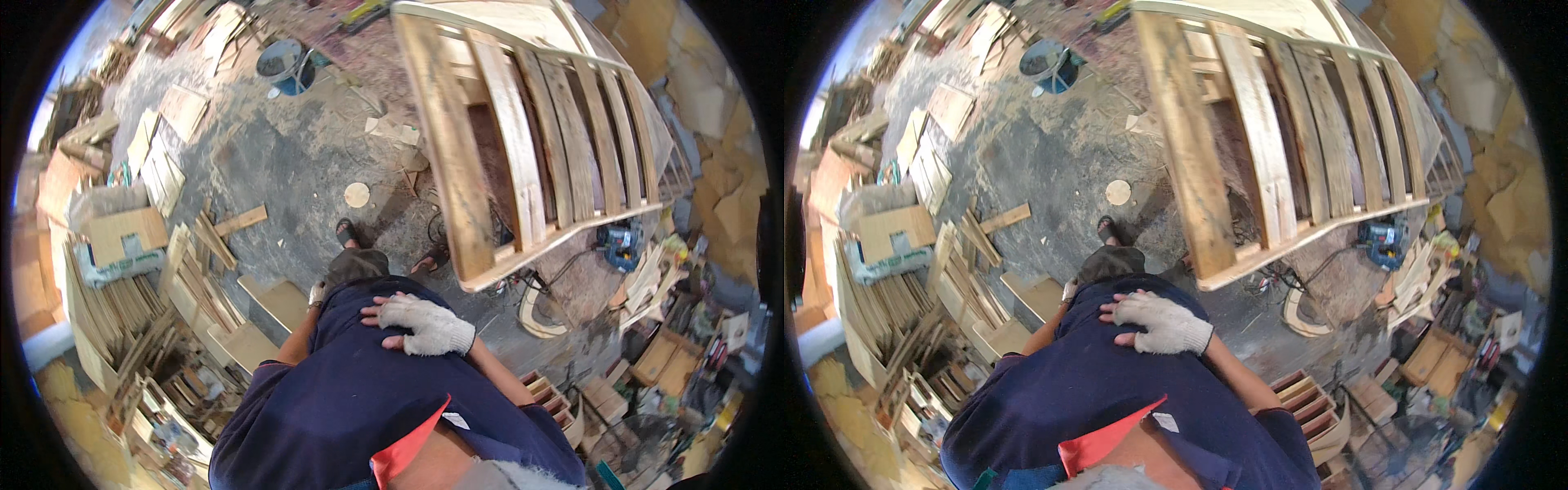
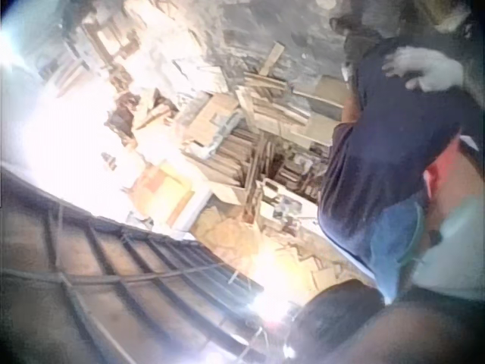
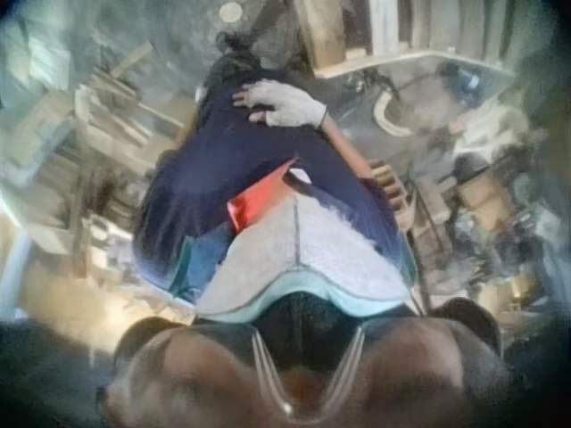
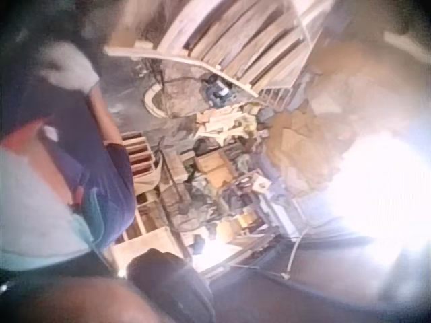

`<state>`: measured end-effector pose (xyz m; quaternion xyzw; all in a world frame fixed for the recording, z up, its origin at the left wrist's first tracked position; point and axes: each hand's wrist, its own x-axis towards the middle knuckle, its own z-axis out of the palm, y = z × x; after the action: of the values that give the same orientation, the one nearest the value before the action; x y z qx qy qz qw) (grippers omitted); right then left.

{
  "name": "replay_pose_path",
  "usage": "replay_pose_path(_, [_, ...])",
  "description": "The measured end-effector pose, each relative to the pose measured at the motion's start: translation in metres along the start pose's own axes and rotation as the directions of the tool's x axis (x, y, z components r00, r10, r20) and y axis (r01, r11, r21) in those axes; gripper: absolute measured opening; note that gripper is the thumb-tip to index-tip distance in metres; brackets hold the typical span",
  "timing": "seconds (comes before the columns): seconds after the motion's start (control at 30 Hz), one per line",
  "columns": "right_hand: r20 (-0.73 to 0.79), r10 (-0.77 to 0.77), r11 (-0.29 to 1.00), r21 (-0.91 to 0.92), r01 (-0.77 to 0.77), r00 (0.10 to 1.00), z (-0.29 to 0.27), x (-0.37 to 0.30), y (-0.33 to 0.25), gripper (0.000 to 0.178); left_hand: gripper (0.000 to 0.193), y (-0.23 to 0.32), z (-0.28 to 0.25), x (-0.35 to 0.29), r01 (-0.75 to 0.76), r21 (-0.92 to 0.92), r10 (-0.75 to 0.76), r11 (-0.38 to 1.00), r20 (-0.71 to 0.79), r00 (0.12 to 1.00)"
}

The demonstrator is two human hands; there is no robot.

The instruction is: The person sands a wooden chair frame with an orbital sander, then flips it over. They pick up a rectangular wood panel from the floor and place it on the frame, then use a nail gun to fasten the panel to the chair frame.

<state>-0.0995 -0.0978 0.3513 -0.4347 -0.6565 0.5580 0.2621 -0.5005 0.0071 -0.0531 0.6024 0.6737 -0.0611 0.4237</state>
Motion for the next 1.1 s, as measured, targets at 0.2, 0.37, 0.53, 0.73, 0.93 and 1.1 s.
replay_pose_path(0.2, [-0.006, 0.270, 0.960, 0.077, -0.268, 0.963, 0.003, 0.066, 0.007, 0.048, 0.047, -0.078, 0.014, 0.047, -0.006, -0.177, 0.022, 0.984, 0.087, 0.996])
replay_pose_path(0.37, [0.196, 0.037, 0.999, 0.028, -0.043, 0.980, 0.000, 0.155, -0.042, 0.060, 0.048, -0.083, -0.033, 0.086, 0.071, -0.138, -0.060, 0.988, 0.082, 0.995])
replay_pose_path(0.53, [0.188, 0.139, 0.988, -0.095, -0.122, 0.972, 0.013, 0.245, -0.039, 0.062, 0.038, -0.059, -0.100, 0.100, 0.127, -0.530, -0.162, 0.838, -0.020, 0.987])
replay_pose_path(0.73, [0.067, 0.482, 0.847, -0.292, -0.444, 0.874, -0.007, 0.296, -0.020, 0.057, 0.039, -0.074, -0.140, 0.124, 0.309, -0.817, -0.377, 0.488, 0.122, 0.918])
replay_pose_path(0.93, [0.227, 0.070, 0.993, -0.110, -0.046, 0.971, -0.028, 0.349, -0.035, 0.062, 0.033, -0.083, -0.144, 0.130, 0.441, -0.736, -0.380, 0.514, 0.265, 0.886])
replay_pose_path(1.1, [0.178, 0.191, 0.982, -0.043, -0.186, 0.965, -0.073, 0.408, -0.018, 0.068, 0.024, -0.071, -0.159, 0.184, 0.216, -0.501, -0.165, 0.838, 0.146, 0.975])
